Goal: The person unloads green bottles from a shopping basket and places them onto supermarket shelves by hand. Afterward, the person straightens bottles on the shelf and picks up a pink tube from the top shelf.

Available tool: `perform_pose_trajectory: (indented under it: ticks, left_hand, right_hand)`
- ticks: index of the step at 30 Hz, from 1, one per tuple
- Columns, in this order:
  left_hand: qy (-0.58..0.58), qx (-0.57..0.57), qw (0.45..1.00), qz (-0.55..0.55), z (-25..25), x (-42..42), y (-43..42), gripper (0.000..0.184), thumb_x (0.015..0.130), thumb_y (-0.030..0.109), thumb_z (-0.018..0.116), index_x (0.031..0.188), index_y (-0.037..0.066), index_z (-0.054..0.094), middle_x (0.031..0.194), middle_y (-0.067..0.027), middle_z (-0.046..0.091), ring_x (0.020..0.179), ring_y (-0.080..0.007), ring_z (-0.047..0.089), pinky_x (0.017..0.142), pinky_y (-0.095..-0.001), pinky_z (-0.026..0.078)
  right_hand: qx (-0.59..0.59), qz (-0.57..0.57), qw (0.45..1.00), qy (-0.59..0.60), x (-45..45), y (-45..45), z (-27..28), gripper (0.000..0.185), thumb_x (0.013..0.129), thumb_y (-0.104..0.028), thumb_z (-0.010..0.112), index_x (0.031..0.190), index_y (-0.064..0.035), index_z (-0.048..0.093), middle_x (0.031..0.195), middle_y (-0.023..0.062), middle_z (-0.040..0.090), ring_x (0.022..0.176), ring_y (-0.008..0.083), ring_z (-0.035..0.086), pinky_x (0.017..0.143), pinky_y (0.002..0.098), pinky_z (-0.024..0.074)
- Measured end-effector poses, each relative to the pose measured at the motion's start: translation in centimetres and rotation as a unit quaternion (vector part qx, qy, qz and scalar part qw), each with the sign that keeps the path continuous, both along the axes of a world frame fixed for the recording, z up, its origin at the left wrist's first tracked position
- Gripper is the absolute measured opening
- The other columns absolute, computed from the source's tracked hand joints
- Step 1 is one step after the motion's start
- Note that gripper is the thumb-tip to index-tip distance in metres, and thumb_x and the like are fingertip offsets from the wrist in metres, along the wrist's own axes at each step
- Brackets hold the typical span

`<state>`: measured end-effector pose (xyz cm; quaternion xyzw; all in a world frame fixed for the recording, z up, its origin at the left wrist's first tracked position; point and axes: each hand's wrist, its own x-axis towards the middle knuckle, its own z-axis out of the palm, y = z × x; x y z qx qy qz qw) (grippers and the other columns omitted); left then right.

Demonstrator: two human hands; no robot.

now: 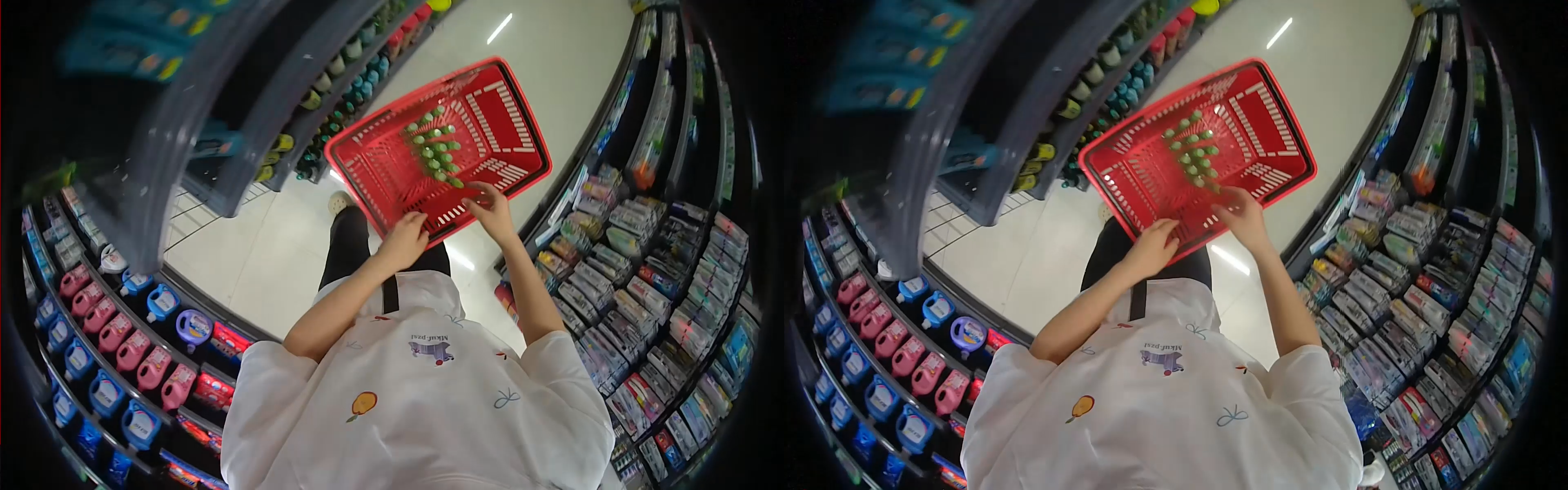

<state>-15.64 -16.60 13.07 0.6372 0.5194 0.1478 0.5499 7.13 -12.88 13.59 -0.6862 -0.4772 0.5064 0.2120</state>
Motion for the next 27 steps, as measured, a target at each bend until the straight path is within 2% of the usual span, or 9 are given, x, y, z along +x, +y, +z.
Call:
perform_pose_trajectory:
  ticks: [3,6,9,12,16,18,21,24,27]
  left_hand:
    - [0.052,-0.036,0.998,0.015,-3.8,3.1,1.8,0.035,0.084,0.009,0.054,0.115,-0.007,0.055,0.104,-0.0246,0.062,0.099,-0.0373,0.060,0.087,-0.0390,0.049]
    - [-0.039,-0.205,0.968,0.139,-9.0,6.6,3.1,0.037,0.086,0.000,0.047,0.123,-0.006,0.051,0.114,-0.0231,0.061,0.105,-0.0256,0.061,0.088,-0.0330,0.049]
    - [-0.092,-0.287,0.918,0.259,-14.5,10.6,2.3,0.045,0.085,-0.004,0.043,0.130,-0.004,0.045,0.122,-0.0231,0.056,0.109,-0.0247,0.059,0.092,-0.0317,0.046]
    - [0.007,-0.258,0.921,0.290,-17.4,13.6,1.6,0.052,0.083,-0.008,0.039,0.135,-0.002,0.040,0.126,-0.0221,0.052,0.111,-0.0254,0.057,0.094,-0.0316,0.044]
    - [0.040,-0.205,0.937,0.282,-17.5,15.4,2.3,0.052,0.081,-0.006,0.044,0.132,0.005,0.046,0.123,-0.0226,0.054,0.105,-0.0293,0.060,0.087,-0.0345,0.048]
    - [0.096,-0.215,0.943,0.236,-14.2,15.4,4.2,0.045,0.081,0.000,0.049,0.126,0.005,0.051,0.112,-0.0279,0.057,0.100,-0.0362,0.060,0.083,-0.0402,0.049]
    - [0.103,-0.163,0.947,0.255,-14.5,16.0,3.1,0.039,0.080,0.004,0.052,0.119,0.003,0.054,0.090,-0.0295,0.060,0.088,-0.0424,0.060,0.073,-0.0477,0.049]
    - [0.071,-0.077,0.963,0.248,-11.1,14.6,2.0,0.036,0.079,0.003,0.052,0.115,0.001,0.056,0.081,-0.0278,0.060,0.078,-0.0421,0.062,0.066,-0.0496,0.048]
    - [-0.019,-0.004,0.967,0.252,-3.1,11.2,1.7,0.034,0.080,0.003,0.055,0.114,0.001,0.056,0.090,-0.0263,0.060,0.086,-0.0415,0.060,0.073,-0.0484,0.048]
  right_hand:
    - [0.026,0.018,0.999,-0.013,3.8,1.7,-4.6,0.017,0.076,-0.007,0.062,0.090,0.0025,0.063,0.085,0.0096,0.066,0.080,0.0175,0.065,0.071,0.0297,0.0516]
    - [-0.011,0.185,0.972,-0.147,6.2,4.3,-9.4,0.022,0.074,-0.005,0.058,0.094,0.0008,0.062,0.090,0.0217,0.064,0.087,0.0356,0.063,0.075,0.0414,0.0517]
    - [0.023,0.282,0.948,-0.146,7.0,5.7,-14.2,0.030,0.071,-0.003,0.061,0.100,0.0019,0.062,0.094,0.0221,0.064,0.088,0.0374,0.062,0.080,0.0423,0.0512]
    - [-0.041,0.398,0.896,-0.195,6.7,6.5,-17.5,0.040,0.070,-0.001,0.058,0.110,-0.0045,0.060,0.096,0.0237,0.062,0.095,0.0362,0.060,0.080,0.0456,0.0498]
    - [-0.033,0.455,0.873,-0.172,6.3,5.9,-20.5,0.028,0.075,-0.009,0.059,0.103,-0.0082,0.060,0.087,0.0217,0.064,0.086,0.0379,0.062,0.076,0.0479,0.0500]
    - [-0.041,0.473,0.862,-0.176,5.8,6.0,-20.1,0.021,0.080,-0.014,0.055,0.099,-0.0076,0.059,0.083,0.0211,0.064,0.080,0.0390,0.063,0.072,0.0494,0.0496]
    - [-0.012,0.513,0.844,-0.157,6.4,5.6,-20.1,0.023,0.081,-0.015,0.054,0.103,-0.0090,0.060,0.081,0.0227,0.063,0.076,0.0394,0.063,0.067,0.0498,0.0494]
    - [0.025,0.518,0.851,-0.077,6.0,7.1,-12.9,0.038,0.081,-0.009,0.053,0.119,-0.0116,0.055,0.081,0.0228,0.062,0.076,0.0398,0.062,0.066,0.0503,0.0494]
    - [0.035,0.545,0.837,-0.024,4.5,8.5,-2.8,0.045,0.077,-0.006,0.060,0.121,-0.0107,0.054,0.086,0.0220,0.061,0.079,0.0396,0.061,0.066,0.0497,0.0491]
